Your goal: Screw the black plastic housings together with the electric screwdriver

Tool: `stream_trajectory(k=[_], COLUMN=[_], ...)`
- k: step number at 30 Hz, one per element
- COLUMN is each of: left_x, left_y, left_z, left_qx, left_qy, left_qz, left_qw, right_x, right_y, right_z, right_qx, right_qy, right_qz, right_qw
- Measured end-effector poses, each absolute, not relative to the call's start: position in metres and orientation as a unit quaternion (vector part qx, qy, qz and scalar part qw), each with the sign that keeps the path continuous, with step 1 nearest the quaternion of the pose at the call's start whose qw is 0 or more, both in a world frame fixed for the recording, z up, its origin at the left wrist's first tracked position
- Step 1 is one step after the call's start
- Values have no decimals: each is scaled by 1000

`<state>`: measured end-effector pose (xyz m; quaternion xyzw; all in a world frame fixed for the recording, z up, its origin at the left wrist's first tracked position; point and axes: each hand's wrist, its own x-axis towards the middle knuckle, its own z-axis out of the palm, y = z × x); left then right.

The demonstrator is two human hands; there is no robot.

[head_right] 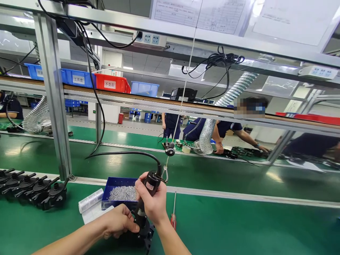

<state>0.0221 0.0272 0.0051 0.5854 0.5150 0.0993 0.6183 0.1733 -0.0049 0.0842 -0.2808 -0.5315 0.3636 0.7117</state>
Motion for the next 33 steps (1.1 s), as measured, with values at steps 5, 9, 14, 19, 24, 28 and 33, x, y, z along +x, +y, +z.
stream_trajectory(k=[5, 9, 14, 19, 24, 28, 33], left_x=[22, 23, 25, 25, 25, 23, 22], left_y=[28, 26, 23, 21, 22, 25, 27], left_z=[8, 8, 6, 7, 7, 4, 0], left_qx=[589, 578, 545, 536, 542, 541, 533], left_qy=[512, 526, 518, 525, 518, 514, 510], left_qz=[105, 97, 101, 128, 129, 131, 134], left_qw=[617, 617, 652, 649, 649, 652, 662], right_x=[171, 177, 173, 157, 160, 160, 160], right_y=[-3, 3, 5, 2, 5, 6, 3], right_z=[90, 87, 85, 84, 78, 76, 81], right_qx=[-259, -233, -219, -222, -148, -178, -215], right_qy=[-530, -557, -583, -459, -446, -467, -504], right_qz=[379, 427, 482, 436, 489, 451, 432], right_qw=[714, 673, 616, 741, 735, 740, 717])
